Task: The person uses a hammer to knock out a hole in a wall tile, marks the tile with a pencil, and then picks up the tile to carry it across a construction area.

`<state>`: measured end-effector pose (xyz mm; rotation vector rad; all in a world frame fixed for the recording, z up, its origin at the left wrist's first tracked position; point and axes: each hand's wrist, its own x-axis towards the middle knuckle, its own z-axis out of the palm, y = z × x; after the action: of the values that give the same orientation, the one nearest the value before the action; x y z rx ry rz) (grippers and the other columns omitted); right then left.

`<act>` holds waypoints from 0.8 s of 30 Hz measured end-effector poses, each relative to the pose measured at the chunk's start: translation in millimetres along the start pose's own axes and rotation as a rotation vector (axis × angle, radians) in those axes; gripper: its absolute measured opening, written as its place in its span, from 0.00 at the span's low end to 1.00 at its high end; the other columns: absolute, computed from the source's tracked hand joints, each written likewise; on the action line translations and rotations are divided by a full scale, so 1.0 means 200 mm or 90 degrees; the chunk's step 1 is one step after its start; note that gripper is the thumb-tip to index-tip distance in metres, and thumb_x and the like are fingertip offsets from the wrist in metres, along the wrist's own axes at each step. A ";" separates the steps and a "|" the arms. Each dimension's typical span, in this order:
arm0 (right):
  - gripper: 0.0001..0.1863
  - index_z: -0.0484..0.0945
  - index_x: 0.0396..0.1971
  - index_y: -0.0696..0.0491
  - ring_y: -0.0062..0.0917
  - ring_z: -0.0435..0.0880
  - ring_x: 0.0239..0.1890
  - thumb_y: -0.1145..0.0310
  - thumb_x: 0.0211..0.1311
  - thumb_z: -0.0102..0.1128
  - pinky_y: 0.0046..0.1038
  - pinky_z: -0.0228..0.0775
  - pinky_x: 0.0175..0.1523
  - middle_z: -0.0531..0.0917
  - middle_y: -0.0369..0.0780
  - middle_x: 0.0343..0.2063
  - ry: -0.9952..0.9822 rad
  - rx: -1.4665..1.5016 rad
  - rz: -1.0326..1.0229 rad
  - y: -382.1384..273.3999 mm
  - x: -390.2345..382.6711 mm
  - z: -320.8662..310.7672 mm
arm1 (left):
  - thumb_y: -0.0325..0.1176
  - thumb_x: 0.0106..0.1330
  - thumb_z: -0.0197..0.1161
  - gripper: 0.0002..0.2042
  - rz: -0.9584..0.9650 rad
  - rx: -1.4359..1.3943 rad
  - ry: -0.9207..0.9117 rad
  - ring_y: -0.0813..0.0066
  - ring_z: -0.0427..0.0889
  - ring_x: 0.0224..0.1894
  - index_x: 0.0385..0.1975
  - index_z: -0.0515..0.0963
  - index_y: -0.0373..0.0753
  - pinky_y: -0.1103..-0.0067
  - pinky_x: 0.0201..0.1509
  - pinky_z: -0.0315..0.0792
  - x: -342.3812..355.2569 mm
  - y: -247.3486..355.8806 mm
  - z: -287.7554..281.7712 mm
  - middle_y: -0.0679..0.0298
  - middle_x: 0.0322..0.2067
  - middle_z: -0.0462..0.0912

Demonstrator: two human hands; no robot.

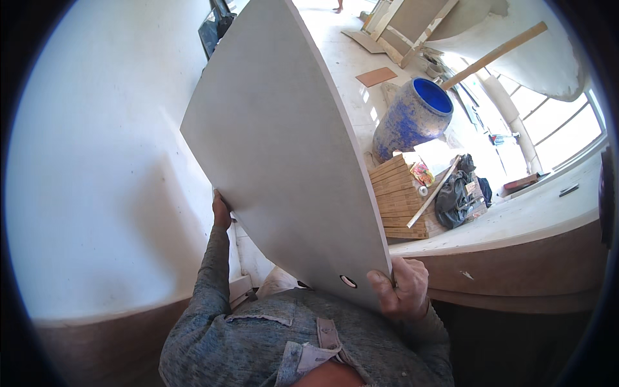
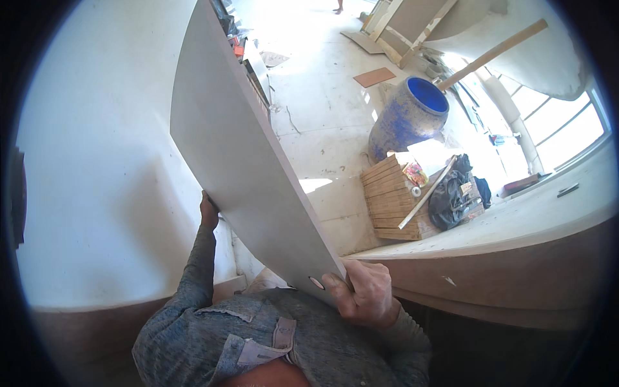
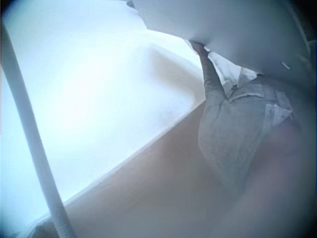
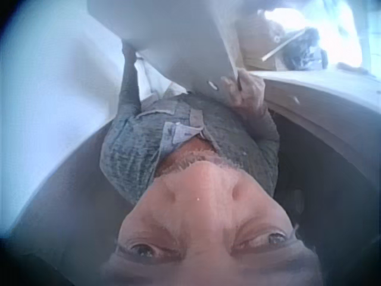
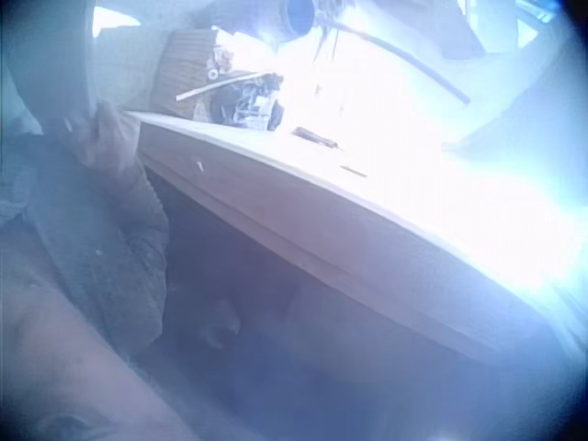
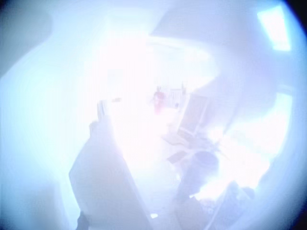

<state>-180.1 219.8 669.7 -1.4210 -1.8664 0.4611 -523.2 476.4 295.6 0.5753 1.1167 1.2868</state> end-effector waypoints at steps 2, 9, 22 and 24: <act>0.08 0.77 0.30 0.61 0.34 0.80 0.18 0.74 0.51 0.58 0.30 0.71 0.26 0.79 0.45 0.17 0.028 -0.024 0.025 -0.08 0.11 0.01 | 0.51 0.71 0.32 0.28 -0.001 0.017 -0.022 0.64 0.68 0.57 0.58 0.60 0.32 0.69 0.60 0.62 0.08 0.12 -0.01 0.55 0.56 0.67; 0.07 0.76 0.28 0.60 0.35 0.77 0.16 0.72 0.51 0.56 0.30 0.67 0.24 0.77 0.44 0.16 0.131 -0.049 0.110 -0.10 0.39 -0.02 | 0.48 0.72 0.33 0.26 0.009 0.035 -0.092 0.66 0.69 0.55 0.57 0.62 0.32 0.74 0.61 0.61 0.44 0.32 0.20 0.56 0.54 0.69; 0.08 0.74 0.23 0.59 0.28 0.70 0.16 0.70 0.54 0.51 0.28 0.59 0.23 0.71 0.42 0.13 0.309 -0.083 0.203 0.44 0.93 -0.14 | 0.49 0.71 0.35 0.27 -0.046 0.109 -0.131 0.66 0.73 0.52 0.55 0.64 0.29 0.76 0.57 0.65 1.13 0.52 1.01 0.54 0.51 0.72; 0.08 0.74 0.23 0.59 0.27 0.70 0.16 0.70 0.54 0.51 0.27 0.59 0.23 0.72 0.42 0.14 0.349 -0.082 0.188 0.53 1.02 -0.18 | 0.48 0.71 0.35 0.27 -0.023 0.098 -0.171 0.67 0.72 0.52 0.56 0.63 0.29 0.77 0.58 0.64 1.30 0.49 1.15 0.54 0.52 0.71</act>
<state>-107.2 439.3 691.7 -1.7100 -1.2721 0.0698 -390.9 798.4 387.9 0.8145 1.0020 1.0627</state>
